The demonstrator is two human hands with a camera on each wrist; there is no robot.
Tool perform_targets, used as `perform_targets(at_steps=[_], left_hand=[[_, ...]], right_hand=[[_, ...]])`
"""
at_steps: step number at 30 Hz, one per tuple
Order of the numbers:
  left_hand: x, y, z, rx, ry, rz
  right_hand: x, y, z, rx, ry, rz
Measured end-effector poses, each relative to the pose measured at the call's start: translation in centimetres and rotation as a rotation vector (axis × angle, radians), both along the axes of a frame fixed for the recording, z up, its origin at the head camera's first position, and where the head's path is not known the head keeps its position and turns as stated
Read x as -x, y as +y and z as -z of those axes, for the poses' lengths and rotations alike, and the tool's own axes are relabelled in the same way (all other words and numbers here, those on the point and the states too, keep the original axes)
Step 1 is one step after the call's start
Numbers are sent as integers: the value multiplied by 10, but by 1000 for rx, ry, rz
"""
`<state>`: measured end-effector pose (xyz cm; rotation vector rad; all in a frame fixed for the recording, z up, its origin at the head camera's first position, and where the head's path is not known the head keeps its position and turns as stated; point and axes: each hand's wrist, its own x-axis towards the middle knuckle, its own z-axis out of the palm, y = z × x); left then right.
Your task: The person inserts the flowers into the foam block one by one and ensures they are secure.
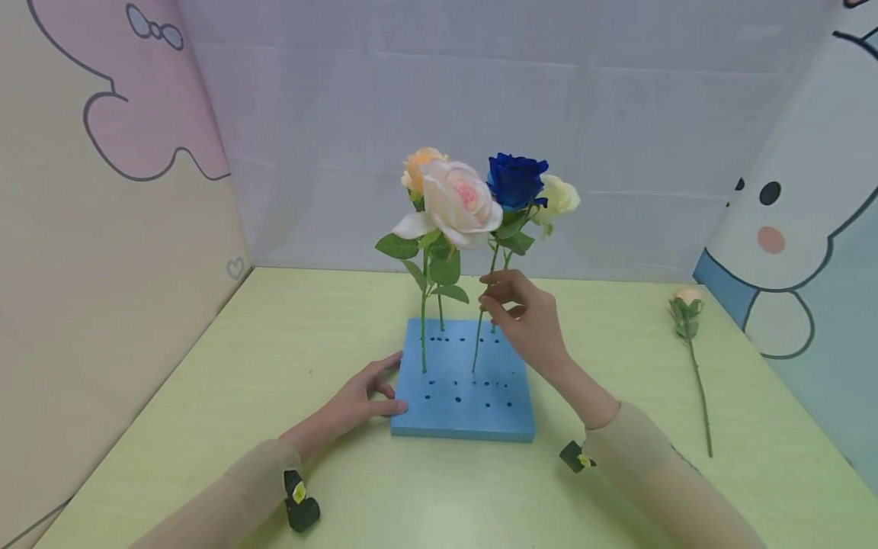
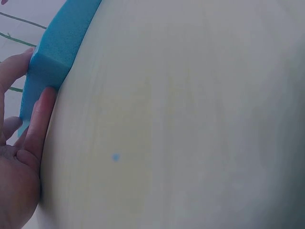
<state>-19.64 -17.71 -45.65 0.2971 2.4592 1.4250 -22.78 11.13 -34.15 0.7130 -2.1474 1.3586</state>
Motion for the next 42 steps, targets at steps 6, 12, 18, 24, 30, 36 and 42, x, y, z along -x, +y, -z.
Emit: perform_targets(at_steps=[6, 12, 18, 24, 30, 36, 42], left_hand=[[0, 0, -1, -2, 1, 0], [-1, 0, -1, -3, 2, 3], [-1, -1, -1, 1, 6, 9], [-1, -1, -2, -2, 8, 12], [-1, -1, -2, -3, 7, 11], [-1, -1, -2, -14, 5, 13], [-1, 0, -2, -14, 6, 8]], right_hand=[[1, 0, -2, -34, 0, -16], [1, 1, -3, -81, -18, -29], [1, 1, -4, -108, -53, -22], [0, 0, -7, -133, -61, -22], [1, 1, -9, -155, -70, -41], [2, 2, -12, -184, -71, -57], [2, 3, -15, -216, -112, -65]])
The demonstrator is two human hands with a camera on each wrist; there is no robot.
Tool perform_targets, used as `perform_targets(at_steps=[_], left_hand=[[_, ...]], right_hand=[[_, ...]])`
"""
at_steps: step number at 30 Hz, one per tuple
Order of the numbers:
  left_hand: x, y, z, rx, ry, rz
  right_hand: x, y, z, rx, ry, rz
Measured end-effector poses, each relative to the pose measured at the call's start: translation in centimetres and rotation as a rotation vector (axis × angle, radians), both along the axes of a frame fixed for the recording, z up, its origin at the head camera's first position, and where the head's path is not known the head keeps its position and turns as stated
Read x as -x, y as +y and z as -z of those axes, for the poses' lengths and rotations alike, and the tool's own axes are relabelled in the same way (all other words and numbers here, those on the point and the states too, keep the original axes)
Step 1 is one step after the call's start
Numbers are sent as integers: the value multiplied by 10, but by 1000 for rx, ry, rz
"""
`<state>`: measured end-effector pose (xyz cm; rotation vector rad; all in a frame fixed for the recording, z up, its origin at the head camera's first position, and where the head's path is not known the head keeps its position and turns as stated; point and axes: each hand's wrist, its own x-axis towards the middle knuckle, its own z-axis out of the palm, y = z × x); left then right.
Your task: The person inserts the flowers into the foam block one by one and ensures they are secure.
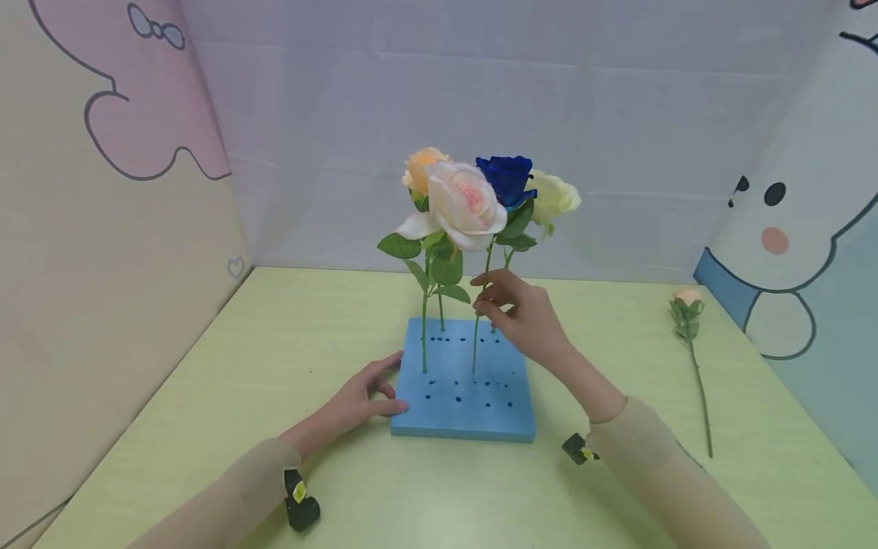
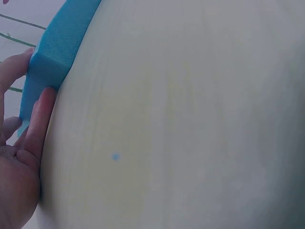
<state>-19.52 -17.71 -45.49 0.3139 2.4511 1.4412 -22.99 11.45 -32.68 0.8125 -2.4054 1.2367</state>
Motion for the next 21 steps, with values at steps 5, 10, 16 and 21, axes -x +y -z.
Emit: perform_targets(at_steps=[5, 10, 16, 21], left_hand=[[0, 0, 0, 6, 3, -1], [0, 0, -2, 8, 7, 5], [0, -1, -3, 4, 9, 17], [1, -1, -3, 5, 15, 22]], right_hand=[[-1, 0, -1, -12, -10, -5], [1, 0, -2, -8, -19, -10], [2, 2, -1, -8, -49, -11], [1, 2, -1, -20, -49, -16]])
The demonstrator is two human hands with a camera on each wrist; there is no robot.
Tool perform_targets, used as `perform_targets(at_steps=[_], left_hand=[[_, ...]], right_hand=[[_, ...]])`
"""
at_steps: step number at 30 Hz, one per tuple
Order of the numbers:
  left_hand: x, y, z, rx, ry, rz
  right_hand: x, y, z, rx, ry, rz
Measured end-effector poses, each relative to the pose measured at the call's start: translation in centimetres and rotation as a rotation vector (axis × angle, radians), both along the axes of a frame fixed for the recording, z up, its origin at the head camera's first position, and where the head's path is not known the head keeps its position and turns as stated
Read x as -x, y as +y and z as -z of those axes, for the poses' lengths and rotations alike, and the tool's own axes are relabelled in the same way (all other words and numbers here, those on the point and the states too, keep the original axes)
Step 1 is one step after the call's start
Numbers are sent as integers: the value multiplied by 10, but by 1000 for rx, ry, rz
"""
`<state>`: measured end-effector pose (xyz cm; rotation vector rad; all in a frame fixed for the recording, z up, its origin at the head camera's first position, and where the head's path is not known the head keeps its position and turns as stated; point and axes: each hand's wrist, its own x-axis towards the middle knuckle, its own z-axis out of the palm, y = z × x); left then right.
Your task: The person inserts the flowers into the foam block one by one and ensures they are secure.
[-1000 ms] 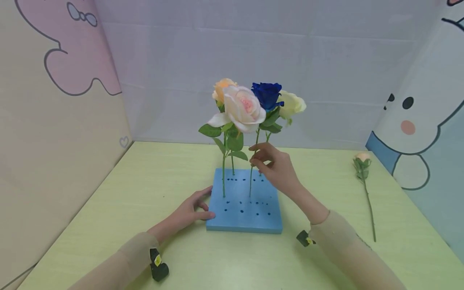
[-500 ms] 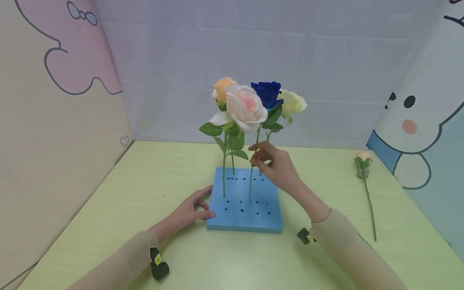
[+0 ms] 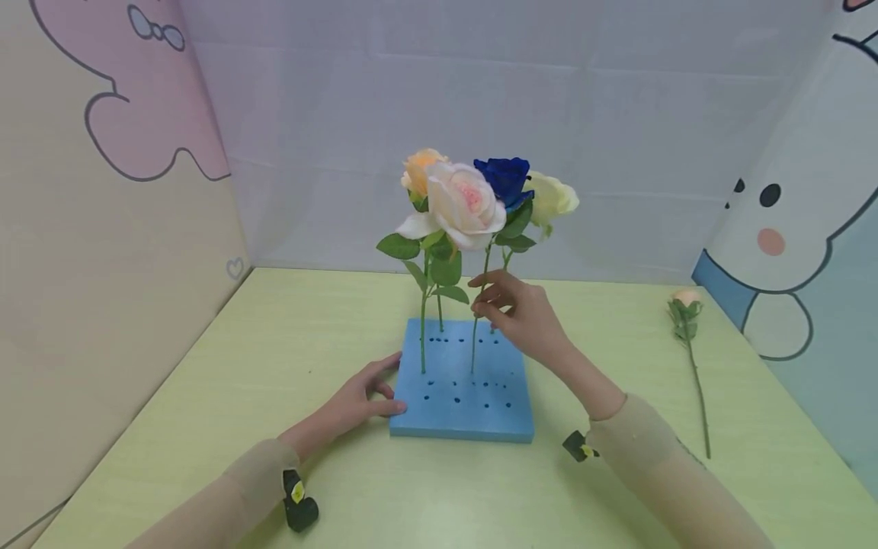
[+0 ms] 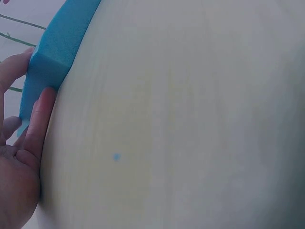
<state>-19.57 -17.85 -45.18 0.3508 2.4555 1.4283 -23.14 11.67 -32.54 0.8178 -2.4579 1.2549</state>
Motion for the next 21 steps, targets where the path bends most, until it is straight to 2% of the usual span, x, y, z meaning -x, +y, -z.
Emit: perform_targets(at_steps=[7, 21], left_hand=[[1, 2, 2, 0, -8, -12], [-2, 1, 0, 6, 0, -10]], right_hand=[[-2, -1, 2, -38, 1, 15], [0, 1, 10, -47, -12, 25]])
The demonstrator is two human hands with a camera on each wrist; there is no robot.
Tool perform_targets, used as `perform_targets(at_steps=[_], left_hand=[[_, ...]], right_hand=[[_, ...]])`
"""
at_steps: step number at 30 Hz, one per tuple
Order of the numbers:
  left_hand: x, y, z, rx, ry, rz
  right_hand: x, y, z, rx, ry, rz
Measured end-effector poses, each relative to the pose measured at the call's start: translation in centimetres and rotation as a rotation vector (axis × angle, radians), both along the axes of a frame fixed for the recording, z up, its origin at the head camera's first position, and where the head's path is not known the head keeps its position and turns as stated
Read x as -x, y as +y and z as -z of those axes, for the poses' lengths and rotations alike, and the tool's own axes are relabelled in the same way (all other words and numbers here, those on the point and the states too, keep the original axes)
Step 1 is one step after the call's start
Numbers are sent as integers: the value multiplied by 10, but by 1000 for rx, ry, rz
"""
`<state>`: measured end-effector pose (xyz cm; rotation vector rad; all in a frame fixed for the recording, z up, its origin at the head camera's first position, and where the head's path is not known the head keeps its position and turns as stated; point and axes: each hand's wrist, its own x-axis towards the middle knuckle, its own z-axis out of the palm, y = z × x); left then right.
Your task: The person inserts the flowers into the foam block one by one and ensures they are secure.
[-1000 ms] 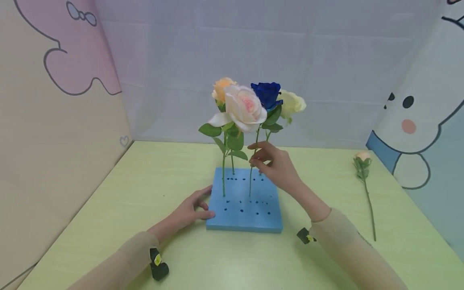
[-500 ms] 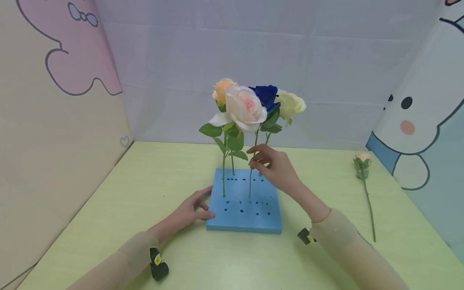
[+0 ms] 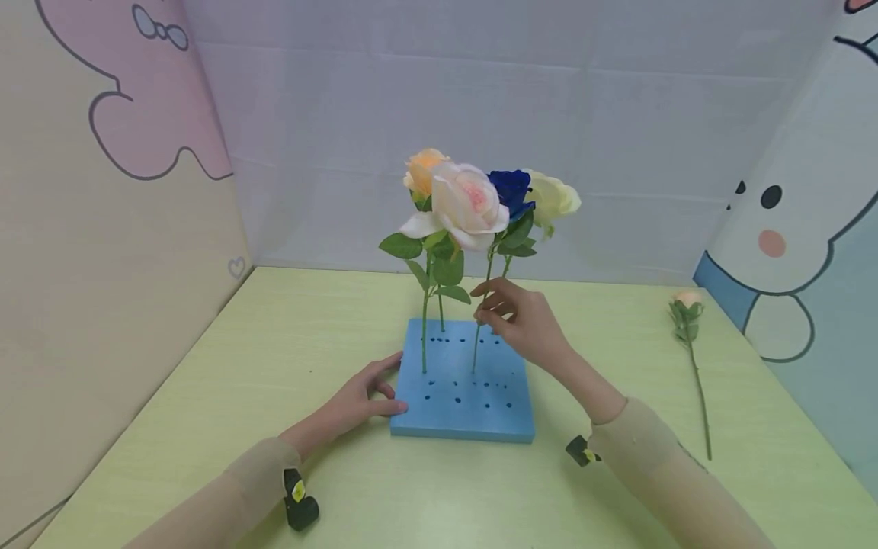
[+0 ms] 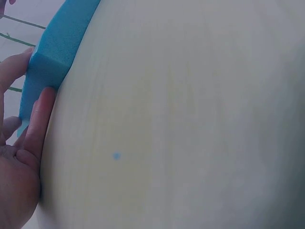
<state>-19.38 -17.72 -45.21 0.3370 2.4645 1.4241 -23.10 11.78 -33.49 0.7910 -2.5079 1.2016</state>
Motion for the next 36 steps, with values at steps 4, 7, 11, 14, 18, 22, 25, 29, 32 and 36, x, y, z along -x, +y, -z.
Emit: perform_targets(at_steps=[4, 7, 11, 14, 18, 22, 25, 29, 32, 36], left_hand=[[1, 0, 1, -7, 1, 5], [1, 0, 0, -11, 1, 5], [1, 0, 0, -2, 5, 7], [1, 0, 0, -4, 10, 10], [1, 1, 0, -7, 11, 11], [0, 1, 0, -10, 7, 13], [1, 0, -1, -9, 6, 14], [1, 0, -1, -10, 2, 9], [2, 0, 0, -13, -7, 3], [2, 0, 1, -16, -5, 3]], right_hand=[[2, -1, 1, -12, 10, -3], [3, -2, 1, -23, 14, -2], [3, -4, 1, -34, 13, -1], [2, -5, 1, -37, 9, 2], [0, -6, 3, -34, 12, 8], [-1, -7, 3, -33, 17, 16], [-1, -7, 2, -31, 13, 20], [0, -7, 2, -24, 2, 15], [1, -4, 3, -13, -18, 14], [2, 0, 4, 4, -40, 15]])
